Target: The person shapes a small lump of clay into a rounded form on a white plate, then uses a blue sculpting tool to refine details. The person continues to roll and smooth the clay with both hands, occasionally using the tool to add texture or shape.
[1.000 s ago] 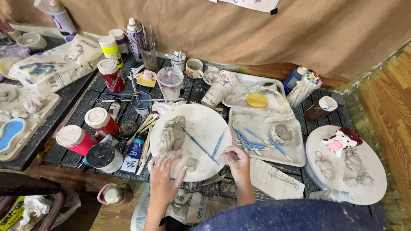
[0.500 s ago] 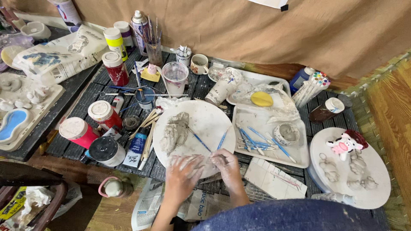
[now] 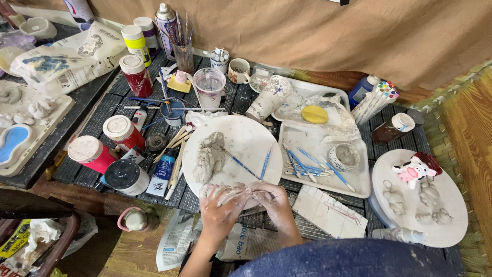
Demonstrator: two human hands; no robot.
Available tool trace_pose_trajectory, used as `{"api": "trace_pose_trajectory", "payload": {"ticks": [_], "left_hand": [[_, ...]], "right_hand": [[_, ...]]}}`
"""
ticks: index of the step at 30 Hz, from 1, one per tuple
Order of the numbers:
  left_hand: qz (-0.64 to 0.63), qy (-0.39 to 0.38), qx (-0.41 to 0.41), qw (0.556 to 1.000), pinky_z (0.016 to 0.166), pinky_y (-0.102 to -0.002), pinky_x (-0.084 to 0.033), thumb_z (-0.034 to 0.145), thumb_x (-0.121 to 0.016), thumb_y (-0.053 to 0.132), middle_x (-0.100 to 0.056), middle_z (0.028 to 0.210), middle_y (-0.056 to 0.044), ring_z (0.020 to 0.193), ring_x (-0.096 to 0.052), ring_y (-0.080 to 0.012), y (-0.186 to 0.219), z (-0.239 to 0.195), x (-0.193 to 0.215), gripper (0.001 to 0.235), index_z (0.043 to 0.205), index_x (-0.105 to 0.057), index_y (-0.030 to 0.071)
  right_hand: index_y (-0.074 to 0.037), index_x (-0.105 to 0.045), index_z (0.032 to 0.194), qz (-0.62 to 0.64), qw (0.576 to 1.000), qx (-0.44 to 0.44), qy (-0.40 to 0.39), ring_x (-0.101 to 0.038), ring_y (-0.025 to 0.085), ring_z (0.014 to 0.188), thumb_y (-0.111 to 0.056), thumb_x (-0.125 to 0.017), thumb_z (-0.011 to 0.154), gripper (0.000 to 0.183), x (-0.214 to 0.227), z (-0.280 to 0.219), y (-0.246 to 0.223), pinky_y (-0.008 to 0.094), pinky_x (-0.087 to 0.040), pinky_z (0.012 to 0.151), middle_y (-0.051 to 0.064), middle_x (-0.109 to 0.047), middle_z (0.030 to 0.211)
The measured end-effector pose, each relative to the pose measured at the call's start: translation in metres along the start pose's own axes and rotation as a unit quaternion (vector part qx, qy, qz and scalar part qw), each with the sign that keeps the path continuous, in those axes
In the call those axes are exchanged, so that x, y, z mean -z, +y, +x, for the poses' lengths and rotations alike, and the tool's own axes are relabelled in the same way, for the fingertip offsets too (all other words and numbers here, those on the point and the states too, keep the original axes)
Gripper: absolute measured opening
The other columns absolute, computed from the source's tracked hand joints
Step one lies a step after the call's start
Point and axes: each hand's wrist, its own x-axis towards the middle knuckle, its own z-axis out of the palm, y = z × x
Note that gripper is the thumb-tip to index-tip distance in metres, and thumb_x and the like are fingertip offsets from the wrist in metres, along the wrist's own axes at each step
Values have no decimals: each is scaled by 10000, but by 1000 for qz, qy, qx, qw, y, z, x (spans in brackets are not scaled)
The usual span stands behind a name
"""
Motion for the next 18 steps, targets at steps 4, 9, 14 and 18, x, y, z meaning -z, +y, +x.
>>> {"api": "trace_pose_trajectory", "payload": {"ticks": [4, 9, 14, 18], "left_hand": [[-6, 10, 8, 1000, 725, -360, -555, 716, -862, 67, -760, 994, -46, 895, -741, -240, 0, 0, -3, 259, 954, -771, 112], [-33, 51, 39, 997, 820, -349, -570, 769, -815, 37, -747, 996, -65, 947, -730, -228, -17, -14, -5, 250, 1002, -734, 78], [-157, 91, 216, 959, 852, -295, -582, 876, -732, -9, -737, 1056, -89, 960, -710, -158, -44, -30, 0, 164, 1029, -684, 27], [-241, 122, 290, 918, 834, -285, -555, 936, -652, -23, -722, 1072, -97, 944, -678, -153, -58, -37, 3, 171, 1104, -635, 3]], "right_hand": [[65, -714, 1089, 8, 999, -34, 19, -691, 188, 1004, -37, -696, 930, 189, -2, 1, -4, 314, -547, 916, 131, -733, 1067], [-9, -716, 1136, -111, 993, -29, 31, -660, 167, 949, -88, -730, 940, 212, -19, 20, -27, 304, -531, 850, 90, -742, 1045], [-188, -708, 1116, -518, 843, 139, -43, -678, 223, 1113, -229, -795, 878, 256, -61, 77, -59, 369, -538, 963, 23, -741, 1179], [-188, -668, 1247, -519, 845, 71, -106, -653, 319, 1128, -236, -770, 833, 429, -86, 99, -81, 423, -517, 941, 91, -696, 1231]]}}
